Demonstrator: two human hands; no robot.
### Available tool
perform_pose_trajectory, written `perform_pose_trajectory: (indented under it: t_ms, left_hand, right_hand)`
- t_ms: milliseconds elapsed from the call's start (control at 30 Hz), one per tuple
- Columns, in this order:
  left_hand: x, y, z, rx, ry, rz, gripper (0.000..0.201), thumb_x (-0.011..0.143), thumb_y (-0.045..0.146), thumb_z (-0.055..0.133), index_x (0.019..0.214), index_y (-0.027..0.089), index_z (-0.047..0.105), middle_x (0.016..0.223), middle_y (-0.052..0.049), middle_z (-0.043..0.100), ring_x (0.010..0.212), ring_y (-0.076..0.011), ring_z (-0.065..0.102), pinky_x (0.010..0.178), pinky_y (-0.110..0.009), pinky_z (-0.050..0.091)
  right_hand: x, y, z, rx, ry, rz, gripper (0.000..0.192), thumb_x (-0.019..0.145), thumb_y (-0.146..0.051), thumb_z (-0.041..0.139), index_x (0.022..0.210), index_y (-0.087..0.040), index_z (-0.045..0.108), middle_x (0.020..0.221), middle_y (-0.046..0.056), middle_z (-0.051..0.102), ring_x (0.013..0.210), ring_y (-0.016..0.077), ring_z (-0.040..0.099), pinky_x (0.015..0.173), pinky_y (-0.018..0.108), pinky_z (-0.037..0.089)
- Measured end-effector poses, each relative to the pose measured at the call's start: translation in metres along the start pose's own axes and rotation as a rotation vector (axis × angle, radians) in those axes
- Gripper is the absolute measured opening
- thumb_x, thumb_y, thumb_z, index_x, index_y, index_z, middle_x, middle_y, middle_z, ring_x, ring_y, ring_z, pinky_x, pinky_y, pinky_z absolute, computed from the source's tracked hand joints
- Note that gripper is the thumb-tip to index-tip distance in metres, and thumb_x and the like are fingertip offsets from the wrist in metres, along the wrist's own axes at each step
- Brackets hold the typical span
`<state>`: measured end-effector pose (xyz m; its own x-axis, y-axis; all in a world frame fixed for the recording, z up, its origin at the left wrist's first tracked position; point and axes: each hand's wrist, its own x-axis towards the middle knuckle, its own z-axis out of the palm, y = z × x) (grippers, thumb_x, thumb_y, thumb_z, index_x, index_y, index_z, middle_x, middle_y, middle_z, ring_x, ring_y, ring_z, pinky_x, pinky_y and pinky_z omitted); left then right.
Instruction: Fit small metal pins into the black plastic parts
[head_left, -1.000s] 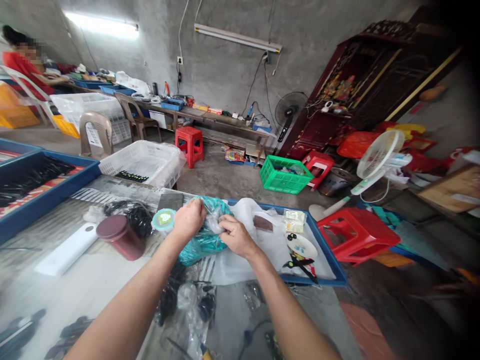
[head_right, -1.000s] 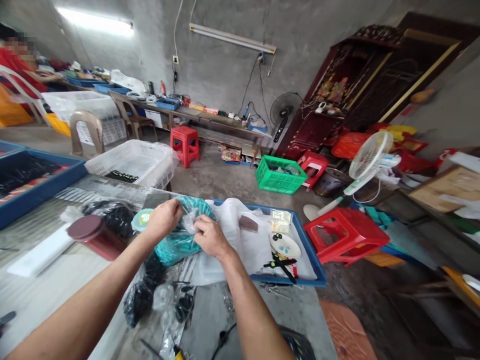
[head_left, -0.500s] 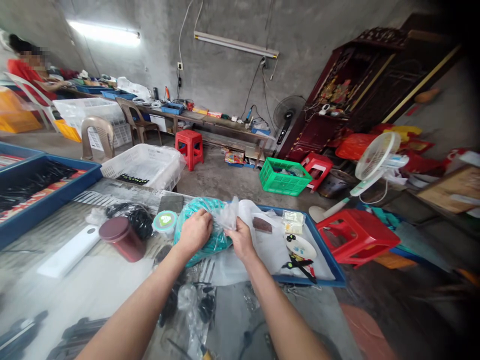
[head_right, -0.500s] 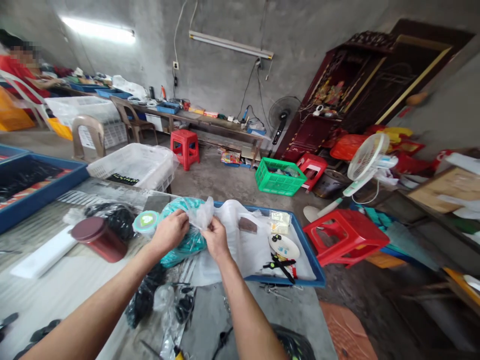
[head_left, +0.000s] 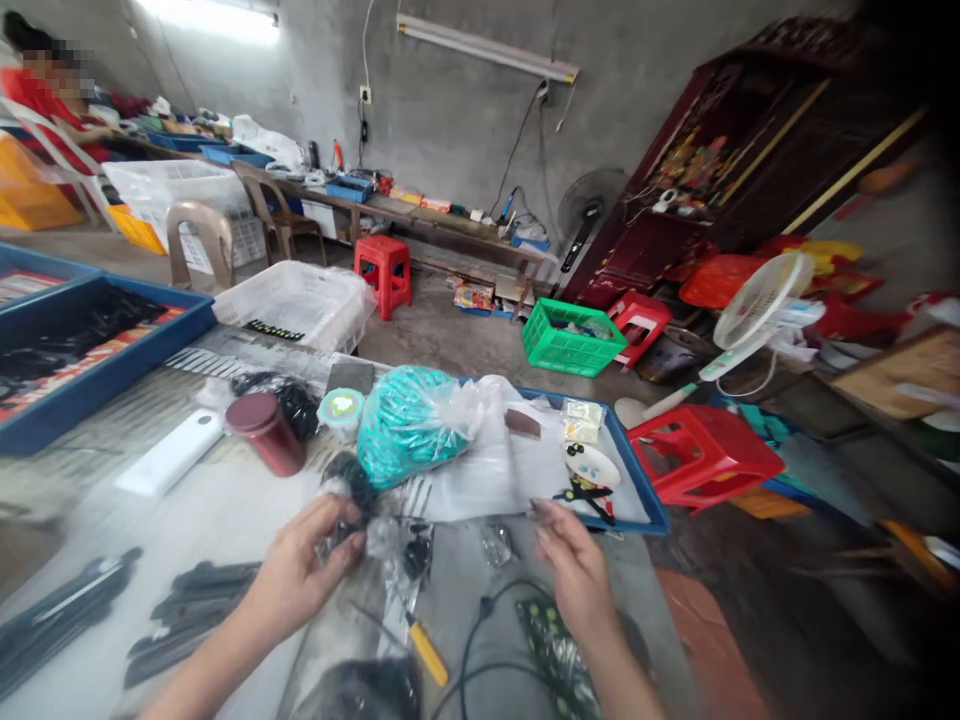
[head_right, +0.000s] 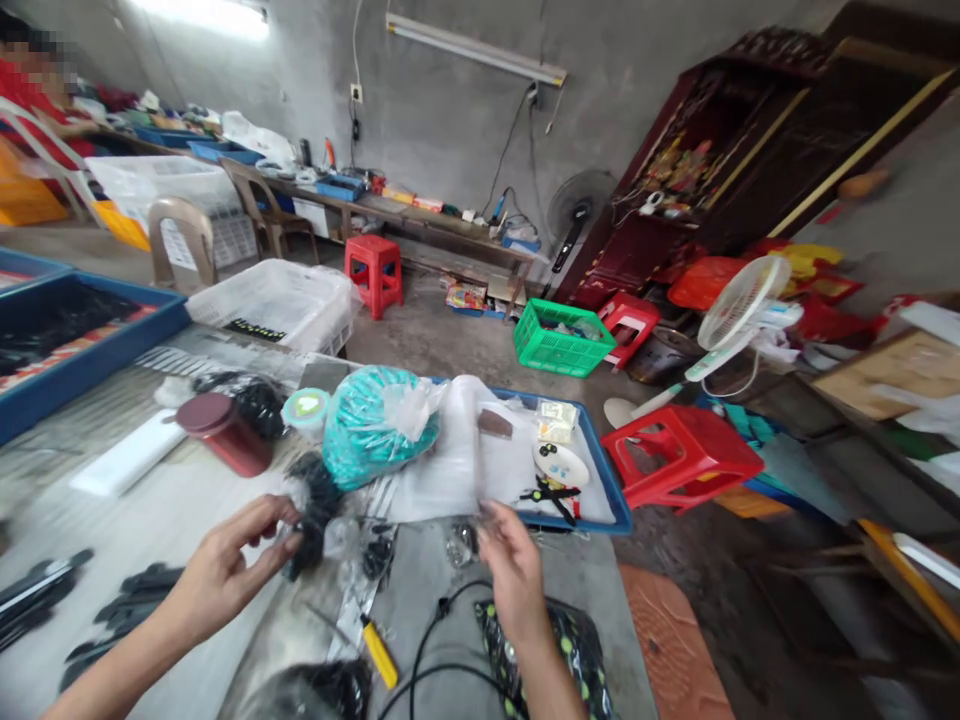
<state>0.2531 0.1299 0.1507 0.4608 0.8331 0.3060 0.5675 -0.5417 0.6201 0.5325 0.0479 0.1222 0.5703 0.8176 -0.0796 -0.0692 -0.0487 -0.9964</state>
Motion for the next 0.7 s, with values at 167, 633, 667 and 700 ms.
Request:
perform_pose_trajectory:
  t_ms: [167,633,667,700]
  left_hand:
    - [-0.089,-0.016,-0.012,0.049,-0.138,-0.256,0.017,0.077,0.035,0.045,0.079,0.020,0.052,0.071,0.000,0.057,0.059,-0.0115,0.051,0.047,-0.019,0.041]
    - [-0.200,0.000,-0.014,0.102,-0.392,-0.354,0.007,0.077,0.021,0.043,0.080,0.020,0.048,0.076,-0.001,0.056,0.068,-0.0134,0.052,0.061,-0.023,0.043]
    - [-0.208,0.004,-0.012,0.086,-0.420,-0.338,0.007,0.076,0.018,0.043,0.080,0.020,0.048,0.076,-0.002,0.056,0.069,-0.0135,0.052,0.062,-0.023,0.043]
    - [-0.215,0.008,-0.009,0.072,-0.446,-0.321,0.009,0.075,0.016,0.043,0.081,0.020,0.048,0.077,-0.002,0.056,0.070,-0.0137,0.053,0.063,-0.023,0.043]
  right_hand:
    - [-0.079,0.021,-0.038,0.021,0.117,0.187,0.031,0.054,-0.035,0.070,0.079,-0.016,0.065,0.062,0.002,0.062,0.046,0.0093,0.045,0.044,0.022,0.038]
    - [-0.172,0.065,-0.035,-0.173,-0.159,0.324,0.031,0.060,-0.038,0.067,0.082,-0.016,0.069,0.084,0.009,0.068,0.077,0.0221,0.062,0.063,0.024,0.051]
    - [-0.173,0.069,-0.035,-0.160,-0.169,0.312,0.031,0.060,-0.038,0.067,0.082,-0.017,0.069,0.085,0.009,0.068,0.079,0.0223,0.062,0.064,0.024,0.051]
    - [-0.174,0.073,-0.035,-0.138,-0.172,0.306,0.031,0.059,-0.039,0.067,0.082,-0.017,0.069,0.086,0.009,0.068,0.080,0.0225,0.062,0.065,0.024,0.052]
